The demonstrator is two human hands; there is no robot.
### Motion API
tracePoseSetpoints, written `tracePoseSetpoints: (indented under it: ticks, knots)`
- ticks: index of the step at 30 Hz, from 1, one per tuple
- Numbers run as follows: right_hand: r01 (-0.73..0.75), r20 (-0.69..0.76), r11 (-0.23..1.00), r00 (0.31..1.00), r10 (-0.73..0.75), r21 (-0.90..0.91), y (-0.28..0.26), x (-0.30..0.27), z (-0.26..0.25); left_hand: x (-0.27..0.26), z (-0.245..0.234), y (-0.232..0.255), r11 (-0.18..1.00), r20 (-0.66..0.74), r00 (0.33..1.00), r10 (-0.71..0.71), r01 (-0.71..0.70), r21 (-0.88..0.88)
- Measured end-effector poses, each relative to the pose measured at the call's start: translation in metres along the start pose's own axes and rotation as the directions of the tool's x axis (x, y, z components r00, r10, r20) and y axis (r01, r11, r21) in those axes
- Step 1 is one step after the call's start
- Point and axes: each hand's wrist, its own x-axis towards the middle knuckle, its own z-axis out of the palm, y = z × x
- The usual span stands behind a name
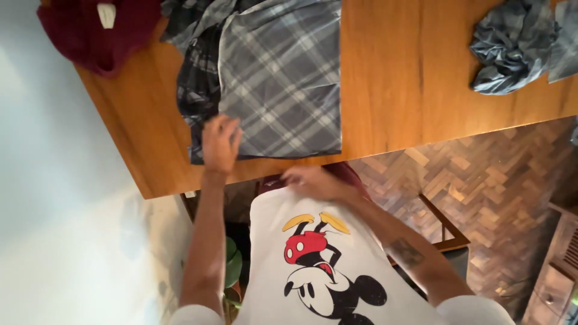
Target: Cutting pieces of plaid fabric using scissors on a workshop table.
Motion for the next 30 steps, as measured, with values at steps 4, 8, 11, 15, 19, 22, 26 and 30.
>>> tracePoseSetpoints:
  ticks: [4,8,11,15,19,22,26,30]
  knots:
    - [-0.058,-0.477,0.856,0.849,-0.229,-0.514,0.048,-0.027,-0.054,-0.049,-0.004,0.017,0.982,-0.015,0.995,0.098,-0.095,0.162]
    - [-0.154,-0.536,0.786,0.806,-0.251,-0.599,0.045,0.002,-0.089,-0.064,-0.005,-0.006,0.964,-0.087,0.993,0.079,-0.054,0.260]
    - [-0.179,-0.477,0.622,0.805,-0.354,-0.763,0.020,0.024,-0.108,-0.063,-0.002,-0.049,0.977,-0.265,0.962,-0.063,0.113,0.181]
    - [-0.191,-0.336,0.418,0.890,-0.307,-0.888,0.013,0.043,-0.120,-0.028,-0.005,-0.107,0.828,-0.312,0.792,-0.525,0.391,-0.401]
    - [-0.227,-0.302,0.342,0.935,-0.187,-0.912,0.027,0.029,-0.138,0.018,0.015,-0.157,0.922,-0.382,0.840,-0.385,0.329,-0.207]
    - [-0.234,-0.291,0.310,0.945,-0.152,-0.921,0.040,0.002,-0.146,0.048,0.017,-0.129,0.982,-0.373,0.921,-0.111,0.158,0.100]
    - [-0.252,-0.305,0.308,0.942,-0.137,-0.917,0.059,-0.025,-0.167,0.053,0.044,-0.127,0.968,-0.204,0.967,-0.152,0.187,0.167]
    - [-0.339,-0.371,0.295,0.927,-0.058,-0.893,0.075,-0.053,-0.187,0.028,0.020,-0.099,0.365,0.048,0.720,-0.692,0.406,-0.838]
